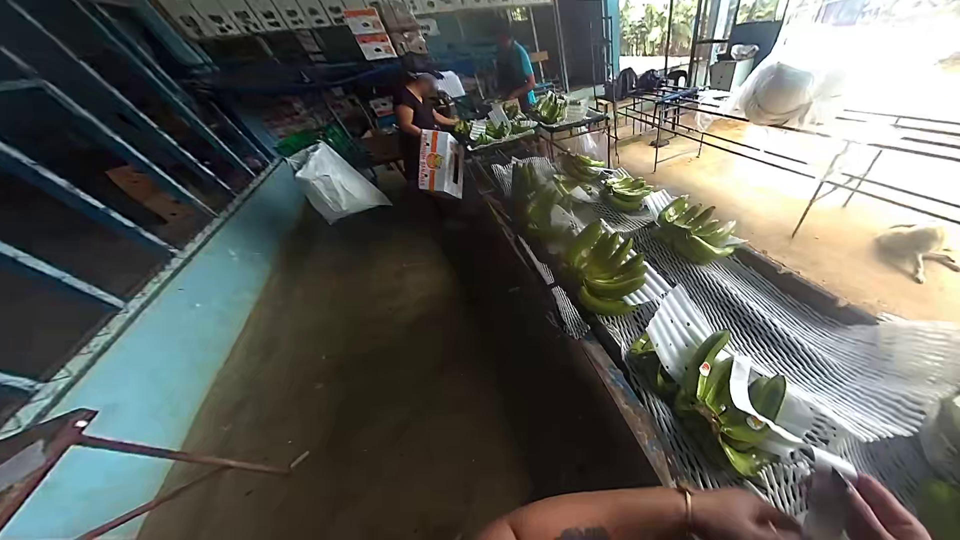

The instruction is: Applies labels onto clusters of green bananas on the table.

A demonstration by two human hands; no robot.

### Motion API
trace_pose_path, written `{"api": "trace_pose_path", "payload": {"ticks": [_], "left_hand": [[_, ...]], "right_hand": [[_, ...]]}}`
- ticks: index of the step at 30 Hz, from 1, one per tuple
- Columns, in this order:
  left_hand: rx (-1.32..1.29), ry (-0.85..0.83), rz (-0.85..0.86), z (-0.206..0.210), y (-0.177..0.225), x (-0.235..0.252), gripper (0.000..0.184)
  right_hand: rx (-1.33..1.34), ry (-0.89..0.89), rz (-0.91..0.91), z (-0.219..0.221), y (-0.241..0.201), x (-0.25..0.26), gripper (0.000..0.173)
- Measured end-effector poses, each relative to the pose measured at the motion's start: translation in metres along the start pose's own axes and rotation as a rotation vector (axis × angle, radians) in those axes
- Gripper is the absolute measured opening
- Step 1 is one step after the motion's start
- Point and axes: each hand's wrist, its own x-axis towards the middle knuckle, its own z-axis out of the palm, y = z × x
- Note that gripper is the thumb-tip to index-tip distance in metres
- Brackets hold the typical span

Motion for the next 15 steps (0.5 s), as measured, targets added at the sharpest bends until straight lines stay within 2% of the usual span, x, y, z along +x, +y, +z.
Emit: {"api": "trace_pose_path", "payload": {"ticks": [3,6,10,12,15], "left_hand": [[-0.501,0.201,-0.072,-0.019,0.017,-0.012,0.046],[-0.763,0.309,-0.010,-0.033,0.025,-0.008,0.056],[-0.998,0.490,-0.088,-0.048,0.046,0.009,0.060],[-1.086,0.508,-0.130,-0.054,0.048,0.013,0.059],[-1.032,0.524,-0.128,-0.056,0.047,0.014,0.052]], "right_hand": [[-0.126,-0.146,-0.154,0.006,-0.006,-0.005,0.017],[-0.249,-0.326,-0.216,0.013,-0.004,-0.016,0.015],[-0.352,-0.324,-0.142,0.007,0.012,-0.031,0.016],[-0.365,-0.313,-0.103,-0.004,0.018,-0.040,0.017],[-0.412,-0.354,0.032,-0.020,0.021,-0.056,0.020]]}}
